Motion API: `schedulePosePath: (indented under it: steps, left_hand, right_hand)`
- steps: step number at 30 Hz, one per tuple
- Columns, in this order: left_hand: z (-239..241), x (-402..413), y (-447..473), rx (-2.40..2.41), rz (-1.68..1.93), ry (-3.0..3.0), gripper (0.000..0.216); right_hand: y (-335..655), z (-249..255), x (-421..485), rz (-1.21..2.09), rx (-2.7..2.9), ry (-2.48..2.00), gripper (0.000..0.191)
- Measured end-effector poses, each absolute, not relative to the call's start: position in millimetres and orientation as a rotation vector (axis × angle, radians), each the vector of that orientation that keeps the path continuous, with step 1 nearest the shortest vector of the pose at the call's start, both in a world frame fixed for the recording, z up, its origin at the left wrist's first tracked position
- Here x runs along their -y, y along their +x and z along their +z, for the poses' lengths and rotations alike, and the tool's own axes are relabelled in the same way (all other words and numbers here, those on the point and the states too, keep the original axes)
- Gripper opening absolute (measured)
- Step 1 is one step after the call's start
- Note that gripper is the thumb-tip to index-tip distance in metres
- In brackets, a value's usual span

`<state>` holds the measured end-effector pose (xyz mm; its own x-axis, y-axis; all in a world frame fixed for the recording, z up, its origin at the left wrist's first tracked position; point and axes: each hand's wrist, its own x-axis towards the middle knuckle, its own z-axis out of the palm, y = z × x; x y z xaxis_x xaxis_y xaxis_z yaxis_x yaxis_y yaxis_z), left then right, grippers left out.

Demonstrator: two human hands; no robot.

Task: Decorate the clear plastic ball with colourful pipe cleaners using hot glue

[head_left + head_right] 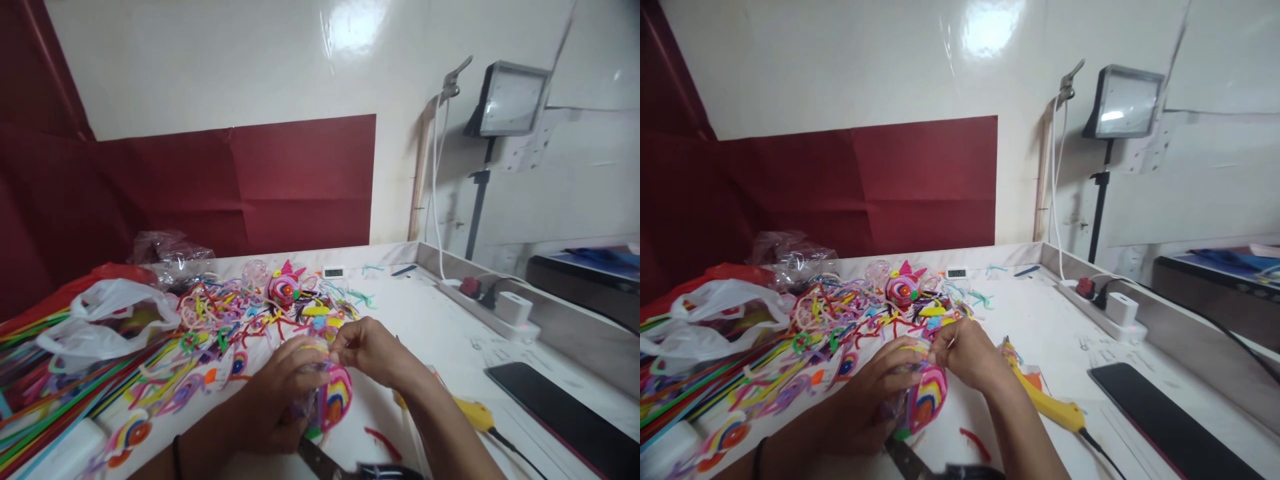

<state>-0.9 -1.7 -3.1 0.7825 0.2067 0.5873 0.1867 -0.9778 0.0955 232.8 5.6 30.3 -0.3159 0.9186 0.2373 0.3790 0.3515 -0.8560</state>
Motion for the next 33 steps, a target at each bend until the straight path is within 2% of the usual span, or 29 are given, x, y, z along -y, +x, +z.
schedulePosePath:
  steps: [14, 33]
  left_hand:
    - [0.0, -0.4, -0.8, -0.275, 0.967, 2.934, 0.048]
    - [1.0, 3.8, -2.4, -0.346, 0.967, 2.912, 0.053]
  right_hand:
    - [234.3, 37.3, -1.3, 0.959, 1.825, -1.192, 0.009]
    - [235.0, 47.3, 9.0, 0.988, 1.847, -1.249, 0.021]
